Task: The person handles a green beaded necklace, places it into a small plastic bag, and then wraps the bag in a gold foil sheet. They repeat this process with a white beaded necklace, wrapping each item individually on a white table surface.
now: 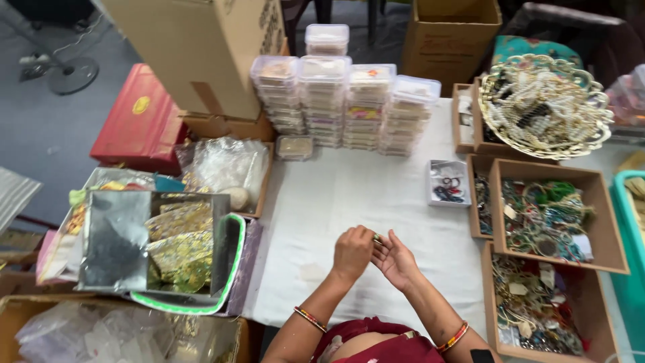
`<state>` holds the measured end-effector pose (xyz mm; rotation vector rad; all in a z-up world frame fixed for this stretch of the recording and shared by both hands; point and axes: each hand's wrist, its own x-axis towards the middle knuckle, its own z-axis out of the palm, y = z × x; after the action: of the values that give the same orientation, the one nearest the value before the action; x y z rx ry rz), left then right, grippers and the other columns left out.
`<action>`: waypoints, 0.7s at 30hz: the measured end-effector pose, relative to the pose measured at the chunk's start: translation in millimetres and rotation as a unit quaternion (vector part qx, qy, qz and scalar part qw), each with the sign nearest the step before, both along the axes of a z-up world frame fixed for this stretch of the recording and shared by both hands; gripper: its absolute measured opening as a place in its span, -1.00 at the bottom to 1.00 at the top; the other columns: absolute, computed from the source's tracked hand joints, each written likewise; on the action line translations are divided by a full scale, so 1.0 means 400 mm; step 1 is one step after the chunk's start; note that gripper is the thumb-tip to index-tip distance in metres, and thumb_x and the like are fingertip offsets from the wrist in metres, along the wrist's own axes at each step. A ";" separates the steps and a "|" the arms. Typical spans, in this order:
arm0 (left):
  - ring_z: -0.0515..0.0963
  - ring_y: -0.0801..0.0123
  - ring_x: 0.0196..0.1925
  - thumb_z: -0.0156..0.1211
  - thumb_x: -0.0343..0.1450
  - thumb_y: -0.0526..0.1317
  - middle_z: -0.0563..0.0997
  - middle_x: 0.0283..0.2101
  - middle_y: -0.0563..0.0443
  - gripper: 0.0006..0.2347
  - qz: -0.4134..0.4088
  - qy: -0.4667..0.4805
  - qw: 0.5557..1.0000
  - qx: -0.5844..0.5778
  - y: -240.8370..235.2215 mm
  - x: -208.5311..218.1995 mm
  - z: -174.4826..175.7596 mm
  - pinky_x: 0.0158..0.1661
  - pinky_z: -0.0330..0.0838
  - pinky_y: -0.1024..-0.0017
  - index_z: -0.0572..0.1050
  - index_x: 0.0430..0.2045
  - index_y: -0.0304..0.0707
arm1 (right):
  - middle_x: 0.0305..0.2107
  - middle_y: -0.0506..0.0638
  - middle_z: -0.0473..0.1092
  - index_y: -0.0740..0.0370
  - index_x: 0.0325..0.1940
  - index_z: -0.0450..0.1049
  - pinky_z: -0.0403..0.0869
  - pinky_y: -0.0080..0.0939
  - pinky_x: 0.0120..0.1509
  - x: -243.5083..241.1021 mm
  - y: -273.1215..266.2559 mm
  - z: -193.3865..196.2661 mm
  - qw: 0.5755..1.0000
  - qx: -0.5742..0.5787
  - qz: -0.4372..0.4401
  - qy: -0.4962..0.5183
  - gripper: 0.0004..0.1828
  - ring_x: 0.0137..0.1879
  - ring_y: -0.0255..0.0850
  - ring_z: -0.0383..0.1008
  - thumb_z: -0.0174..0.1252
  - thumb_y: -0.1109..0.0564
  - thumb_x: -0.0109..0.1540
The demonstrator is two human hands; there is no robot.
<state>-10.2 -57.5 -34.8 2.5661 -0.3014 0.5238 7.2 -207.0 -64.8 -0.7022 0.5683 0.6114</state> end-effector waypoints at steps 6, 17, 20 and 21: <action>0.62 0.19 -0.28 0.29 0.37 -0.19 0.62 -0.35 -0.01 -0.90 -0.121 0.016 0.992 -0.017 0.040 -0.014 0.025 -0.13 0.47 0.23 0.59 -0.46 -0.22 | -0.04 0.07 0.45 0.32 0.22 0.41 0.49 -0.03 0.20 0.047 -0.009 -0.126 0.999 -0.015 0.033 -0.001 -0.47 0.05 -0.13 0.49 0.04 -0.15 0.37; 0.63 0.06 -0.10 0.23 0.41 -0.26 0.64 -0.14 -0.06 -0.90 0.245 -0.058 0.952 -0.173 0.507 0.386 0.049 -0.11 0.47 0.19 0.57 -0.25 -0.19 | 0.03 0.30 0.48 0.45 0.31 0.30 0.48 -0.12 0.25 0.068 -0.004 -0.090 0.997 -0.063 0.041 0.026 -0.52 0.18 0.02 0.52 0.05 0.29 0.29; 0.62 0.01 -0.02 0.18 0.37 -0.26 0.64 -0.04 -0.18 -0.80 0.374 -0.098 0.922 0.003 0.693 0.499 -0.006 -0.04 0.42 0.16 0.55 -0.16 -0.23 | -0.01 0.29 0.50 0.43 0.27 0.33 0.52 -0.07 0.25 0.067 -0.029 -0.145 0.995 -0.084 0.053 0.020 -0.54 0.15 0.02 0.54 0.07 0.27 0.28; 0.63 0.02 0.04 0.17 0.32 -0.23 0.65 0.02 -0.22 -0.75 0.415 -0.122 0.894 0.119 0.749 0.534 -0.041 -0.03 0.40 0.17 0.55 -0.15 -0.22 | -0.03 0.27 0.50 0.42 0.24 0.34 0.56 -0.02 0.25 0.065 -0.038 -0.163 0.994 -0.089 0.059 0.015 -0.56 0.13 0.02 0.54 0.08 0.25 0.27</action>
<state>203.4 242.3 -51.0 2.7778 0.7428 1.1731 33.4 -222.3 -129.9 -0.9007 0.6168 0.6880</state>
